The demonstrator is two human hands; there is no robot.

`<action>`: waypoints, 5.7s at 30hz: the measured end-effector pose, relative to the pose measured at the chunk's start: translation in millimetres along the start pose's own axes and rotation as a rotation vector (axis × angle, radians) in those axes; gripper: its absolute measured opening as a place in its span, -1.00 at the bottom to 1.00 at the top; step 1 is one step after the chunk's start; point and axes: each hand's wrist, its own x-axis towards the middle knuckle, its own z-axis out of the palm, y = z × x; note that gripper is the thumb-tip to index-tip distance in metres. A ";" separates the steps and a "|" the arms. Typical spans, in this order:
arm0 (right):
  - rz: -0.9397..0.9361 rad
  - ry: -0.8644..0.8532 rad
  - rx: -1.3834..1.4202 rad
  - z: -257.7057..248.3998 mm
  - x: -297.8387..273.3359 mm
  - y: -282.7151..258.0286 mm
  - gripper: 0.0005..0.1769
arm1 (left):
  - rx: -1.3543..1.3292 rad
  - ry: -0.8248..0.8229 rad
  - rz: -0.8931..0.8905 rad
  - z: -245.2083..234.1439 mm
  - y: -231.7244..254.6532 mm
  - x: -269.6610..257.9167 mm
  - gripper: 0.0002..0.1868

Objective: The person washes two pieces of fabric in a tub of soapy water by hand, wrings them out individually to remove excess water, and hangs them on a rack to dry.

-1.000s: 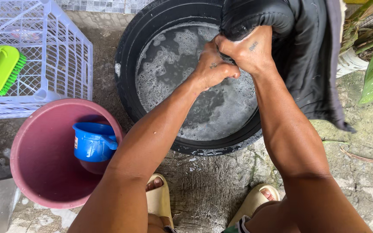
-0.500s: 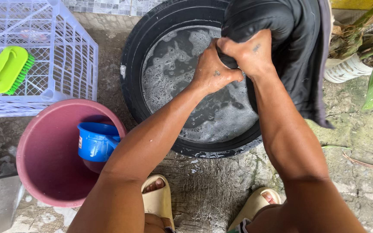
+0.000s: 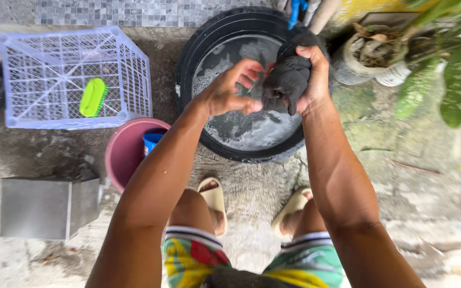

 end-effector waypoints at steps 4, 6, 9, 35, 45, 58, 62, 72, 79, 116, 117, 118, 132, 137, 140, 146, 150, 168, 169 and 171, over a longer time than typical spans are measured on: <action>0.099 -0.105 -0.120 55.7 -67.7 -32.7 -0.17 | 0.493 0.140 0.194 3.7 72.7 -17.4 0.40; 0.112 -0.111 -0.191 93.8 -102.1 -47.0 -0.16 | 0.529 0.261 0.279 1.8 110.1 -17.1 0.43; 0.227 -0.070 -0.377 150.0 -143.9 -83.4 -0.21 | 0.389 0.438 0.534 -12.7 156.3 -9.5 0.45; -1.148 -0.533 -1.278 329.6 -277.1 -230.5 0.42 | -0.105 0.479 0.301 -71.2 376.1 15.9 -0.43; -1.291 0.004 -0.875 332.3 -215.2 -238.0 -0.37 | 0.185 0.922 0.140 -53.4 429.0 20.7 0.03; -1.025 -0.463 -0.998 368.7 -265.9 -280.6 -0.50 | -0.031 0.895 0.253 -62.9 428.0 35.6 0.29; -1.121 -0.573 -1.135 358.3 -258.3 -293.6 -0.55 | -0.169 0.538 0.298 -90.3 429.2 43.4 -0.31; -0.977 -0.641 -1.061 349.9 -266.2 -311.5 -0.65 | -0.527 -0.038 0.302 -118.5 465.6 31.1 -0.65; -0.741 -0.698 -0.817 342.2 -263.8 -311.1 0.01 | -0.574 0.250 0.224 -106.8 446.1 41.9 -0.65; -0.861 -0.567 -0.827 333.0 -231.3 -301.4 -0.54 | -0.235 0.404 0.265 -85.0 455.9 30.2 -0.34; -0.837 -0.558 -0.864 328.1 -231.6 -305.3 -0.58 | -0.284 0.324 0.278 -87.8 460.6 28.8 -0.44; -0.883 -0.585 -0.900 324.6 -232.4 -308.4 -0.61 | -0.330 0.246 0.291 -92.2 465.1 27.0 -0.53; -0.905 -0.587 -1.014 323.6 -239.5 -317.7 -0.72 | -0.361 -0.015 0.332 -109.7 480.1 22.5 -0.77; -0.896 -0.742 -0.971 338.4 -254.0 -315.5 -0.06 | -0.392 0.230 0.390 -94.8 459.8 30.2 -0.53; -0.904 -0.796 -0.955 311.8 -260.1 -282.9 0.35 | -0.465 0.349 0.249 -97.2 449.4 36.1 -0.30; -0.791 -0.496 -0.975 255.0 -208.1 -255.3 0.10 | 0.311 0.523 0.467 -99.5 436.6 61.5 0.23; -1.042 -0.605 -0.689 256.3 -186.9 -243.9 -0.20 | 0.464 0.807 0.340 -93.7 446.5 46.5 0.38; -1.023 -0.360 -0.704 311.9 -259.6 -277.2 -0.45 | 0.161 0.843 0.222 -53.2 439.9 27.9 0.39; -1.024 -0.345 -0.757 305.3 -255.3 -283.0 -0.51 | 0.101 0.739 0.156 -61.9 440.0 27.7 0.37; -1.015 -0.321 -0.866 294.4 -243.6 -290.8 -0.64 | 0.087 0.627 0.219 -68.1 440.7 32.1 0.34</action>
